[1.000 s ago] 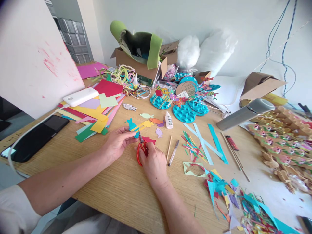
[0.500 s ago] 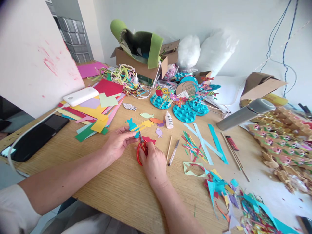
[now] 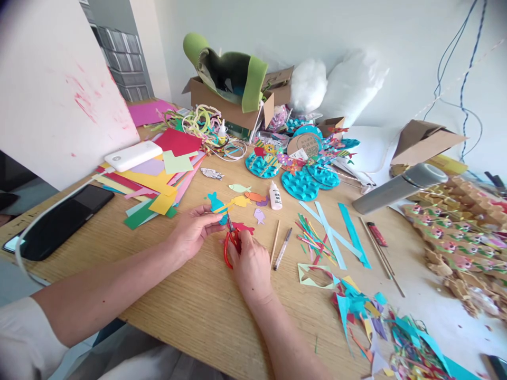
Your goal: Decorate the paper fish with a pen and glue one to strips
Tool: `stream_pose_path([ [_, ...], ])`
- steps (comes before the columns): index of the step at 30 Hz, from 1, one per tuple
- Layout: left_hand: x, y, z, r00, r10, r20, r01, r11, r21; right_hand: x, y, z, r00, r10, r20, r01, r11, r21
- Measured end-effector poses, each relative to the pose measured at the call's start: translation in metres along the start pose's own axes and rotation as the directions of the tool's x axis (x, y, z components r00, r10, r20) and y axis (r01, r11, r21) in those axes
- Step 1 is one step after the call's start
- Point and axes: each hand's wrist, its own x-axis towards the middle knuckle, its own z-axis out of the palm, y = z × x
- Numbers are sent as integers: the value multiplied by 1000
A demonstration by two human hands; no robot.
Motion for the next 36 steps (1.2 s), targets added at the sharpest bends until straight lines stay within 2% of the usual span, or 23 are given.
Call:
stream_pose_path([
  [13, -1, 1, 1, 997, 74, -7, -73, 996, 56, 1, 1, 1, 1000, 18, -13, -18, 1000, 19],
  [36, -2, 1, 2, 998, 64, -16, -63, 997, 54, 1, 1, 2, 1000, 27, -2, -27, 999, 16],
])
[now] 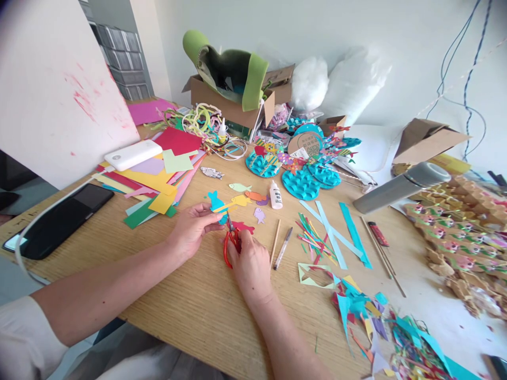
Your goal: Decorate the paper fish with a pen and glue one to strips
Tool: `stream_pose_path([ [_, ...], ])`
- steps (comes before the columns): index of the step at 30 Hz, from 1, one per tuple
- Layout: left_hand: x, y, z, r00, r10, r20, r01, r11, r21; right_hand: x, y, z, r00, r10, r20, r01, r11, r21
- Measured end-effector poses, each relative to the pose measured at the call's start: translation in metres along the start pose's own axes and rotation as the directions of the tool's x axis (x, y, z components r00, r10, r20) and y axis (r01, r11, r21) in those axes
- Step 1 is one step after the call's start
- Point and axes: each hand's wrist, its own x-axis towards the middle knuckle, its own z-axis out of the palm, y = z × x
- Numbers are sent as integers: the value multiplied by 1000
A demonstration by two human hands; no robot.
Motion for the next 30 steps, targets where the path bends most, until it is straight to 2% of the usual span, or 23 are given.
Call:
stream_pose_path([
  [8, -1, 1, 2, 1000, -15, -10, 15, 1000, -9, -1, 2, 1, 999, -33, -12, 33, 999, -4],
  [30, 1, -1, -1, 1000, 0, -10, 0, 1000, -6, -1, -2, -4, 1000, -22, 19, 23, 996, -90],
])
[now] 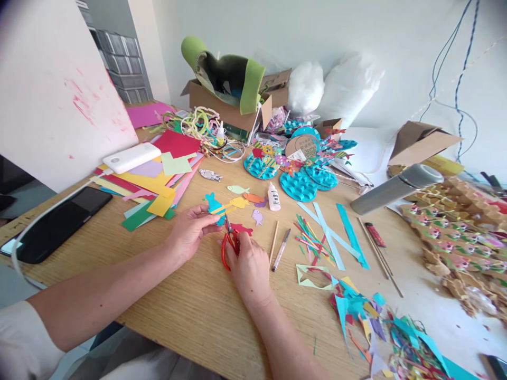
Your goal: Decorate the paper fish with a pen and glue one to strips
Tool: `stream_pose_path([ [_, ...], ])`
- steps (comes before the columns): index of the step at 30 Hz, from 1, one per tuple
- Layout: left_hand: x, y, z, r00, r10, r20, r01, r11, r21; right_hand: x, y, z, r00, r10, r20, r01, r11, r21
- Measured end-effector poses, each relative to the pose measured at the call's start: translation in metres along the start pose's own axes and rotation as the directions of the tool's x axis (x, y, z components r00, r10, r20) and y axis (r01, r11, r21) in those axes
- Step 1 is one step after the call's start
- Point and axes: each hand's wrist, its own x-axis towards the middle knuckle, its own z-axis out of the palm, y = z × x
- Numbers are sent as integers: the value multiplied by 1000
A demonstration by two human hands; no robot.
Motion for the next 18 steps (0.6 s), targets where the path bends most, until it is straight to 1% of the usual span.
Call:
stream_pose_path([
  [18, -1, 1, 1, 1000, -7, 8, 7, 1000, 17, 0, 1, 1, 1000, -19, -24, 19, 1000, -19],
])
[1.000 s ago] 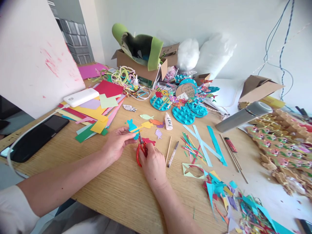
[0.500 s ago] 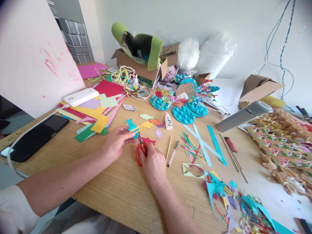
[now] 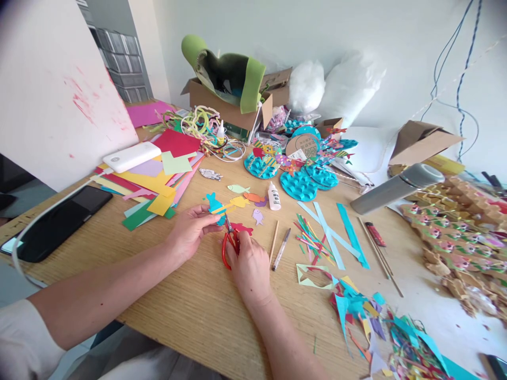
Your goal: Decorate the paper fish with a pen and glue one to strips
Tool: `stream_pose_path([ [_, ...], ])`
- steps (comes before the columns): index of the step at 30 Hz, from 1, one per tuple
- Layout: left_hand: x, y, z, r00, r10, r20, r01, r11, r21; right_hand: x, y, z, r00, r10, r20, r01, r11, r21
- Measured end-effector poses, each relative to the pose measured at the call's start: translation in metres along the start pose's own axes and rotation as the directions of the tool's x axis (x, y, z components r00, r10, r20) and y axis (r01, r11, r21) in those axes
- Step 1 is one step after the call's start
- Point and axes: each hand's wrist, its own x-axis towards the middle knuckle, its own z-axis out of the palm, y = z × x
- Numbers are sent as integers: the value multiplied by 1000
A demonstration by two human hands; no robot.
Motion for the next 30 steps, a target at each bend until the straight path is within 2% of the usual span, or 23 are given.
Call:
stream_pose_path([
  [30, 2, -1, -2, 1000, 27, 0, -27, 998, 58, 0, 3, 0, 999, -34, -4, 34, 997, -68],
])
